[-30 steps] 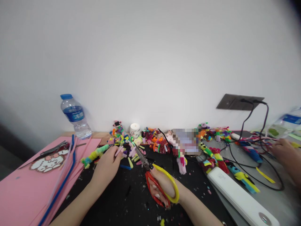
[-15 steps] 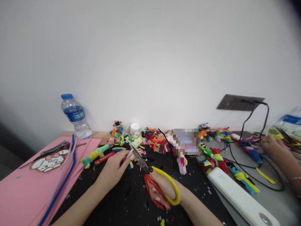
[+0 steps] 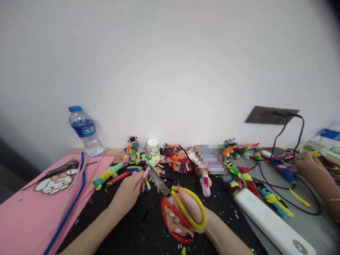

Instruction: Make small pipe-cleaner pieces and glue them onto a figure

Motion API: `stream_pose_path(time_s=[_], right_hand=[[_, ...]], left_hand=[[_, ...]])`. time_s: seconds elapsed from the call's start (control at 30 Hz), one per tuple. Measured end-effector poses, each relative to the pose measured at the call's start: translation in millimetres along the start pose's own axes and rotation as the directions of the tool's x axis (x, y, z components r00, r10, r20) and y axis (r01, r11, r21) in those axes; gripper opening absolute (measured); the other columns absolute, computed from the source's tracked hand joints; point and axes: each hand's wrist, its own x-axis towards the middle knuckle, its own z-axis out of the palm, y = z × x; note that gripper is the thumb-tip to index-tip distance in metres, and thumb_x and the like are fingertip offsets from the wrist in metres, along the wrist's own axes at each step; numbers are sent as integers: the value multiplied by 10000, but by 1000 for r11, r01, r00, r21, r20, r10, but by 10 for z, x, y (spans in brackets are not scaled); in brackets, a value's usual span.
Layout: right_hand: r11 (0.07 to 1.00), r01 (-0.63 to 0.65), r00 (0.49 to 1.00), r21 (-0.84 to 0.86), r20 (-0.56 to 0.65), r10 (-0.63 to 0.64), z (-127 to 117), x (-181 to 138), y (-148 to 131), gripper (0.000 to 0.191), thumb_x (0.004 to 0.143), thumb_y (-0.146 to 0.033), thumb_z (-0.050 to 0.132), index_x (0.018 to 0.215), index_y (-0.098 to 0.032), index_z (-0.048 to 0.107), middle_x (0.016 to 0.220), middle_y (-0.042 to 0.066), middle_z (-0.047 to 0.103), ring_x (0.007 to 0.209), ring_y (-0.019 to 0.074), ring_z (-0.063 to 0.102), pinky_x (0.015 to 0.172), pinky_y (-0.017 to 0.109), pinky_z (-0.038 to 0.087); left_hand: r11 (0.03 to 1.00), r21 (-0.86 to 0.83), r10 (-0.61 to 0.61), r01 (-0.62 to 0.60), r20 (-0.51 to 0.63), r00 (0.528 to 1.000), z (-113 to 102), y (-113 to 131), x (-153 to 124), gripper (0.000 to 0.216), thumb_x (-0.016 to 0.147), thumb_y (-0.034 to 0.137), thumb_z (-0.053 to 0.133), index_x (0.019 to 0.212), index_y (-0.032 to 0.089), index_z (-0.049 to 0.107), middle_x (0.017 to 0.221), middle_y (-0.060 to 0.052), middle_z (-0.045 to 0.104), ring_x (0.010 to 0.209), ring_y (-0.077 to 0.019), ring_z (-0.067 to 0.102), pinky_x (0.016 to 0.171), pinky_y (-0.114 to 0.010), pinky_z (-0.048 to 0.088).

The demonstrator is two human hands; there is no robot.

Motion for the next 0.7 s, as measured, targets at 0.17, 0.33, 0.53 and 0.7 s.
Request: stream_pose_path(time_s=[0.17, 0.33, 0.53, 0.7], right_hand=[[999, -4, 999, 51, -36, 6, 31, 31, 24, 692, 746, -788, 174, 539, -169, 406, 359, -9, 462, 147, 22, 251, 189, 138, 153], [998, -61, 991, 27, -121, 64, 126, 41, -12, 670, 727, -799, 225, 532, -176, 376, 333, -37, 442, 131, 29, 236, 153, 134, 141], [991, -131, 972, -2, -195, 128, 177, 37, -57, 685, 806, -729, 125, 505, -168, 378, 308, -46, 403, 150, 30, 266, 161, 131, 230], [992, -128, 972, -5, -197, 125, 174, 35, -39, 667, 861, -655, 87, 517, -168, 386, 303, -52, 381, 148, 32, 254, 152, 136, 232]], left_hand=[[998, 53, 37, -37, 3, 999, -12, 8, 2, 264, 889, 218, 281, 645, 216, 383, 558, 25, 460, 555, -159, 467, 549, -245, 339], [998, 51, 37, -37, 4, 999, -13, -1, 2, 293, 905, 242, 264, 639, 214, 385, 562, 25, 466, 553, -157, 468, 557, -248, 335], [996, 76, 44, -43, -11, 999, -8, -11, 6, 277, 890, 204, 286, 634, 211, 392, 556, 29, 464, 549, -155, 461, 564, -245, 321], [995, 92, 50, -48, -21, 999, -15, -11, 1, 306, 906, 250, 268, 626, 213, 385, 560, 22, 458, 549, -160, 467, 567, -253, 321]])
